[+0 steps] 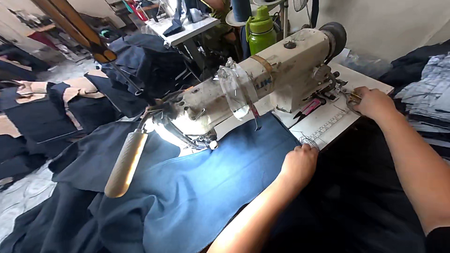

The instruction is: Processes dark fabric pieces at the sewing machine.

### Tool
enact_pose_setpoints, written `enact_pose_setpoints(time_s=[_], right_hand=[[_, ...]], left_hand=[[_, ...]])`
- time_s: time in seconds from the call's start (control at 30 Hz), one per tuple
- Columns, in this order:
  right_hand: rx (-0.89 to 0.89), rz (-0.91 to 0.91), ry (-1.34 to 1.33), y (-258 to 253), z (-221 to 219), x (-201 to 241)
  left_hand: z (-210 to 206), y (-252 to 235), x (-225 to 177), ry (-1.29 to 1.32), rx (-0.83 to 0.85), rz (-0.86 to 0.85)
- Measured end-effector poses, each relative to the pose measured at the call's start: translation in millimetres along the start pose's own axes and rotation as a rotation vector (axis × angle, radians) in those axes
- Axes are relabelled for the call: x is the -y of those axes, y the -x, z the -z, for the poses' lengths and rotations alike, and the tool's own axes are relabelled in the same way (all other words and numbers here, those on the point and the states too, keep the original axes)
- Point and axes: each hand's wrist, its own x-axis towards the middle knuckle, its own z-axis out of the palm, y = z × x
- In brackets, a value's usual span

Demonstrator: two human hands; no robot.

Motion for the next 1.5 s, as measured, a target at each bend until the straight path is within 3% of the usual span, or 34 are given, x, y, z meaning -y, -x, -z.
enact_pose_setpoints(time_s=[0.1,0.17,0.27,0.37,0.53,0.87,1.07,1.13,1.2,1.27,1.33,1.4,1.5], right_hand=[[0.009,-0.108,0.096,19,14,-14],[-0.047,-0.065,0.017,46,17,-32],[0.078,0.125,-0.188,97,17,-46],[0.306,0.396,-0.297,135,7,-38],[0.504,0.51,-0.192,150,1,-9],[0.363,0.682,-0.236,137,-4,16],[0.417,0.791,-0.239,141,-6,13],[0.461,0.774,-0.319,144,-6,6],[0.536,0.703,-0.568,148,0,-5],[0.562,0.668,-0.867,149,5,-17],[0.517,0.624,-0.993,146,8,-29],[0.523,0.551,-0.971,144,9,-36],[0.679,0.444,-0.898,153,8,-33]], left_hand=[[3,-8,20,0.278,-0.012,0.047],[7,-10,40,0.666,-0.085,0.079],[12,-13,59,1.335,-0.104,0.176],[14,-14,70,1.589,-0.071,0.185],[12,-11,73,1.63,-0.065,0.132],[12,-11,80,1.616,0.011,0.06],[12,-12,82,1.658,0.027,0.026],[12,-12,83,1.654,0.015,0.007],[9,-10,82,1.552,-0.078,-0.055],[3,-2,67,1.111,-0.303,-0.217],[-2,10,22,0.468,-0.409,-0.418],[-25,24,-34,0.161,-0.275,-0.558],[-60,33,-74,0.053,0.256,-0.473]])
